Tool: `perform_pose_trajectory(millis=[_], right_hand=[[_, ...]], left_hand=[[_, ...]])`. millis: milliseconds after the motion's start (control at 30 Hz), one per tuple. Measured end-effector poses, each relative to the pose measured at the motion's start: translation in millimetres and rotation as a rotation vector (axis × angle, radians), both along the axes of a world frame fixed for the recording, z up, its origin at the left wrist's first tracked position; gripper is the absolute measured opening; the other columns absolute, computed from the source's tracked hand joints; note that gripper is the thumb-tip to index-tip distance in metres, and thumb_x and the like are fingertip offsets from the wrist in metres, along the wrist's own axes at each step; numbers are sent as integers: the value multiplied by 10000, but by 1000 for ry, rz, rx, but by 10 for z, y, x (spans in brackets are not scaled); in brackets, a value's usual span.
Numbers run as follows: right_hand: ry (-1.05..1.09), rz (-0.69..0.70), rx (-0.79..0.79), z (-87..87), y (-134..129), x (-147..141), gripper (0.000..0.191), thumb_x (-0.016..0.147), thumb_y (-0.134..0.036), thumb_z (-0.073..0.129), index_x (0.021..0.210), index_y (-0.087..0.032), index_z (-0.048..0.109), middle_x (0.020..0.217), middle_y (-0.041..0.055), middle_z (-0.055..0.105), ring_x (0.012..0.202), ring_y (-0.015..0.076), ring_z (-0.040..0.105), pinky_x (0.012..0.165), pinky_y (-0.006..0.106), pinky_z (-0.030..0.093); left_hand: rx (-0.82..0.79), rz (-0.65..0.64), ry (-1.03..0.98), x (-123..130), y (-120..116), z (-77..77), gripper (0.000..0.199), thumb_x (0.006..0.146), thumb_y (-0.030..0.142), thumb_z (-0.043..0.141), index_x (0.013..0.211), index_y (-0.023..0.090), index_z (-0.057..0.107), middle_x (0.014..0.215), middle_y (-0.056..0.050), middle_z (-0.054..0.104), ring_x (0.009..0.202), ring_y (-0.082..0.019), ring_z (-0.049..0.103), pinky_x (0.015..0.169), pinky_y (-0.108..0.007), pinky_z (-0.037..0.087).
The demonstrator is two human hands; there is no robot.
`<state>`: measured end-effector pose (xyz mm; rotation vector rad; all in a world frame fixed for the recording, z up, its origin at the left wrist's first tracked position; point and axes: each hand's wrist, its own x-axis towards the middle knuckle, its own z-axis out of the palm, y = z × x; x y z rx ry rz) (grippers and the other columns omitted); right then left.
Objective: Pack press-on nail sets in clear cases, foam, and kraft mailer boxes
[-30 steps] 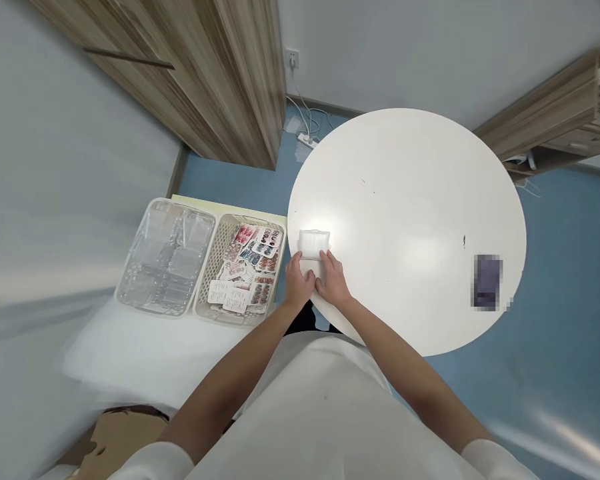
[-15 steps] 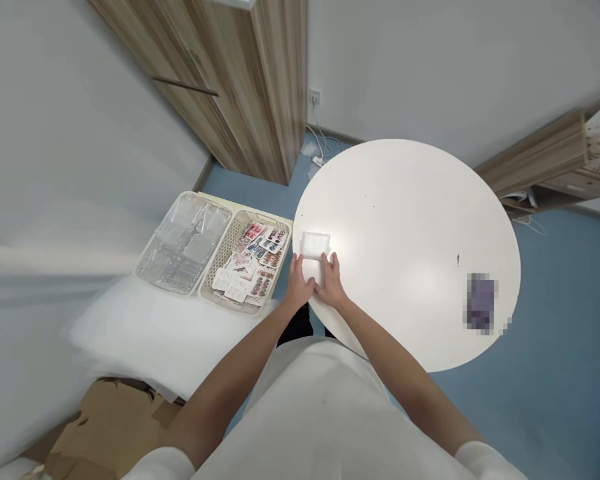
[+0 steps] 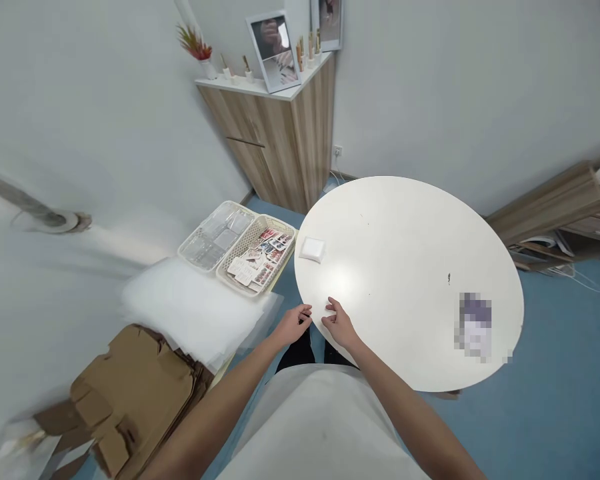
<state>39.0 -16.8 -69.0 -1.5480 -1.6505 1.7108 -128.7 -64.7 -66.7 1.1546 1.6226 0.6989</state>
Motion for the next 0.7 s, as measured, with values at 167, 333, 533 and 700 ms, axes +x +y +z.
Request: perform_pose_trajectory(millis=[167,333,533,700], right_hand=[[98,-19,-66,113,-133,-17,550,692,-299,529,1221,-236,395,1130,80,507,710,119,559,686,309,477],[141,75,-65,194,-125,-179,496,699,-333,518,1177,-230,434,1106,78,514,719,127,560,651,298,474],[178,205,17,354,-235,-774,475,707,-343,501,1153,-190,451,1076,84,536,714,126,551,682,298,468],[143,406,131,492,-616,-1472,488,721,-349,492,1180,-194,435,1130,89,499,735,131,540,709,299,466]], left_hand=[[-54,42,12,91,-302,224,393,725,359,538,1090,215,555,1043,-84,617,889,-199,592,746,-302,470],[8,35,52,-3,-602,387,392,715,371,558,1081,230,568,1048,-70,616,887,-220,589,719,-307,465],[125,156,99,-273,-1011,443,366,716,333,554,1065,222,573,983,-63,638,813,-195,610,657,-283,469],[234,189,322,-737,-1520,581,329,749,310,517,1066,234,560,1058,-63,603,920,-198,575,783,-305,444]])
